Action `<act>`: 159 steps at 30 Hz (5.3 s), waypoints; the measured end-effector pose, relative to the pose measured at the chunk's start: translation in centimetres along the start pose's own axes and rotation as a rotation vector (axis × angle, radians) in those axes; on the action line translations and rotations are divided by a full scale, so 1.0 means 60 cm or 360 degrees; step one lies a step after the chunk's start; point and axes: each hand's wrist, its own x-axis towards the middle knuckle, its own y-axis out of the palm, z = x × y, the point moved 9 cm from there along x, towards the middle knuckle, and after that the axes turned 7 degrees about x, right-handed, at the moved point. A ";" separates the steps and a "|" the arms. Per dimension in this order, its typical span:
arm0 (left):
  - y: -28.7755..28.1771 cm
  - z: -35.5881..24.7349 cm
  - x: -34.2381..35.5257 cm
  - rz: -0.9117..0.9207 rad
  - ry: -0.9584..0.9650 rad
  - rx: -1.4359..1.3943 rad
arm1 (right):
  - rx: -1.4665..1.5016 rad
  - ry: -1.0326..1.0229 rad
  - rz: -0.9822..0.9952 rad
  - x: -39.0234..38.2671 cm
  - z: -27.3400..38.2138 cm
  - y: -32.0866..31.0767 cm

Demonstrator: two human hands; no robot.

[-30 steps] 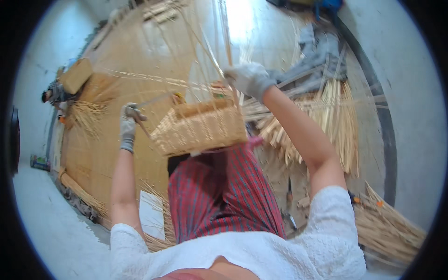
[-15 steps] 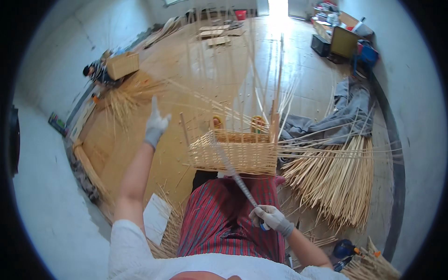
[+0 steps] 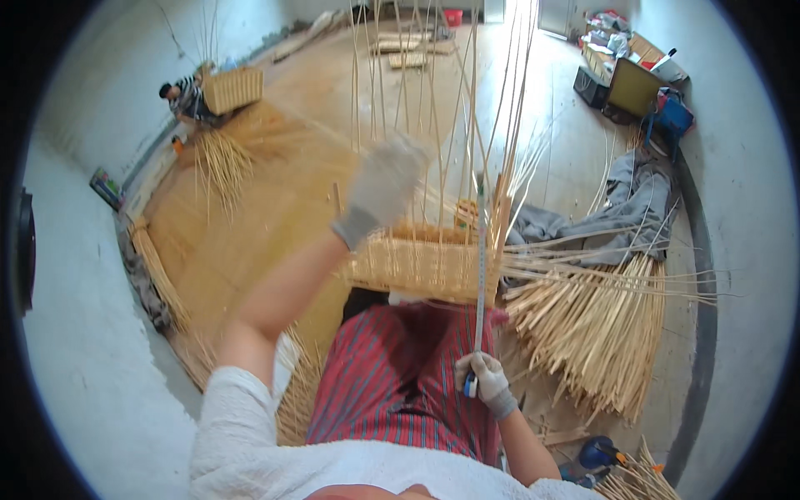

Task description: The person sits on the floor and weaves a rectangular basket using thin wooden strips. They interlace the strips through a vertical frame, occasionally using a measuring tape to check dimensions and a hammer to tighten the weave.

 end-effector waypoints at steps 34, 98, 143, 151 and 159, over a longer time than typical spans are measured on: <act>-0.137 -0.114 -0.161 0.0160 -0.0885 -0.1765 | -0.0224 -0.1029 -0.1355 -0.167 0.079 -0.174; 0.201 -0.032 -0.196 0.0588 -0.2341 -0.3288 | -0.1277 -0.0586 -0.0434 0.247 0.418 -0.215; 0.197 0.170 -0.230 0.0397 -0.1576 -0.4047 | -0.1788 -0.0807 -0.0585 0.174 0.547 0.078; 0.046 0.107 -0.338 -0.0043 -0.1422 -0.3556 | -0.2274 -0.1343 -0.0882 -0.030 0.455 0.140; 0.012 0.026 -0.418 0.0252 -0.1740 -0.3358 | -0.0918 -0.0787 -0.0521 -0.015 0.266 -0.005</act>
